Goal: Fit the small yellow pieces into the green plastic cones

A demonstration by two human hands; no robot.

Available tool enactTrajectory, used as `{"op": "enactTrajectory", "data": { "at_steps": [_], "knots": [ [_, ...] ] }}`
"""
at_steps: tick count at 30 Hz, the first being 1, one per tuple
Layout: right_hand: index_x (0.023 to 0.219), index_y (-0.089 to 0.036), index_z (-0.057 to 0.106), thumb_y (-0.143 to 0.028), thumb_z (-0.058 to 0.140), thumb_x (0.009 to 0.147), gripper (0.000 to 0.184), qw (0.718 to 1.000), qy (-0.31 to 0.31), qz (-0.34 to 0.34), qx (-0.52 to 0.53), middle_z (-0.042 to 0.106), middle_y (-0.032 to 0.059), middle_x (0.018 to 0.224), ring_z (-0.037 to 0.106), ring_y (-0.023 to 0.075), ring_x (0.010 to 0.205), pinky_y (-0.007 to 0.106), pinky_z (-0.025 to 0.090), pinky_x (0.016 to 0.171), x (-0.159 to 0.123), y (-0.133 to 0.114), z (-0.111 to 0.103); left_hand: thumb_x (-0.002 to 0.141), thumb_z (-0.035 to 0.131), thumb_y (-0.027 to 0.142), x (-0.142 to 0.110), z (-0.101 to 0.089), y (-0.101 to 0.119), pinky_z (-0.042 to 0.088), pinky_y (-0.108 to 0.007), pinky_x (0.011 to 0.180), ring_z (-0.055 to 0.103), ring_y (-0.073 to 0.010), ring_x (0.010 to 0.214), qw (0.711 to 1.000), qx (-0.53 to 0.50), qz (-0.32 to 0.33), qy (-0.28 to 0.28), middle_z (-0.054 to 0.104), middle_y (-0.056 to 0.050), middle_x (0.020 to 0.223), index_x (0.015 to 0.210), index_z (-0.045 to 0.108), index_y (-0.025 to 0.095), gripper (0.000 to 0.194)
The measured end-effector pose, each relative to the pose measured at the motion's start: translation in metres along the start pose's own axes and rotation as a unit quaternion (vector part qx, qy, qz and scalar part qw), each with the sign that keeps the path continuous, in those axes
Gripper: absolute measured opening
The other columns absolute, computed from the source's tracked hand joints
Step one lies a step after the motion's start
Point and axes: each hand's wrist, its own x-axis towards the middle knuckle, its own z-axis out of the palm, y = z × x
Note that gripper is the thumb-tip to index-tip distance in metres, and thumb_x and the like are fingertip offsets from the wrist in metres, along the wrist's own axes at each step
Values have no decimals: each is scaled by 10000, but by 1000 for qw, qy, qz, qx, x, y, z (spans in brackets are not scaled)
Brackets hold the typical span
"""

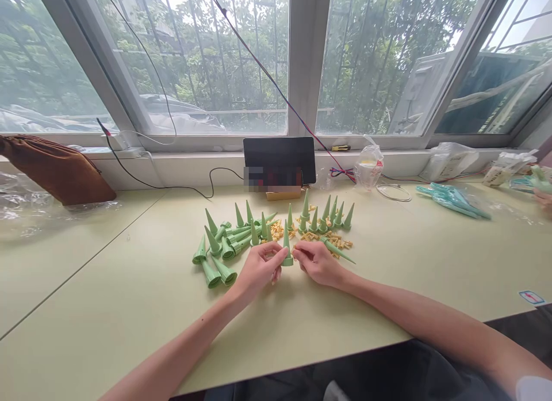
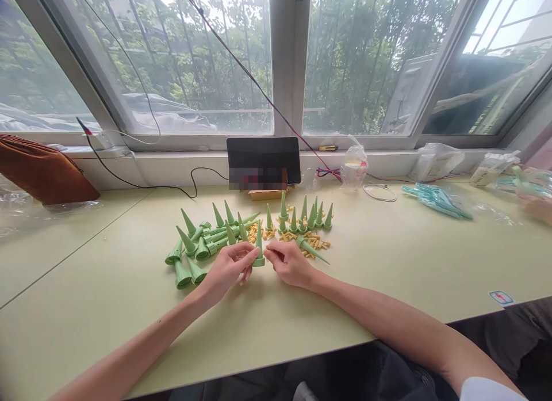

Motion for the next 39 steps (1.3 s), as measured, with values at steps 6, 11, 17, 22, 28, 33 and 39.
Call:
{"op": "enactTrajectory", "data": {
  "at_steps": [6,11,17,22,28,33,39],
  "knots": [
    [690,-205,432,-357,459,936,290,993,-24,64,97,382,-78,450,349,84,397,226,308,436,0,-6,1,864,610,354,-1,1,0,384,-184,441,475,-79,430,991,101,84,26,487,51,484,762,589,166,215],
    [691,-204,443,-368,463,932,292,990,-28,76,115,382,-82,433,333,79,377,225,301,428,1,-9,1,858,612,339,-1,1,-1,396,-186,441,487,-80,438,986,115,110,40,497,44,516,755,582,164,205],
    [657,-203,407,-332,476,941,319,996,-13,48,72,393,-67,490,373,83,428,227,310,458,0,-2,1,855,614,362,-1,0,1,369,-179,407,443,-78,406,997,71,41,7,476,53,461,756,600,168,219],
    [638,-200,381,-319,467,954,348,999,-7,27,33,385,-56,534,367,87,471,234,301,481,-1,2,2,840,636,359,0,-1,2,389,-187,427,463,-83,421,999,45,18,-2,492,48,485,740,611,166,218],
    [662,-199,405,-320,452,957,323,1000,2,25,9,385,-51,540,349,96,494,241,281,492,0,3,4,848,624,383,2,-2,0,414,-201,442,472,-92,416,999,46,8,-3,515,40,473,757,618,167,235],
    [658,-193,428,-317,457,949,317,1000,12,25,-12,370,-52,541,330,99,511,245,270,505,1,-1,5,867,587,423,2,-2,1,414,-206,416,508,-99,421,997,82,7,6,578,15,572,817,609,167,262],
    [639,-188,441,-326,460,950,340,999,3,-5,-54,355,-47,572,303,103,541,253,256,525,2,-1,4,869,574,447,-1,0,3,419,-214,404,532,-94,453,989,137,47,40,657,-30,835,1023,561,190,300]
  ]
}}
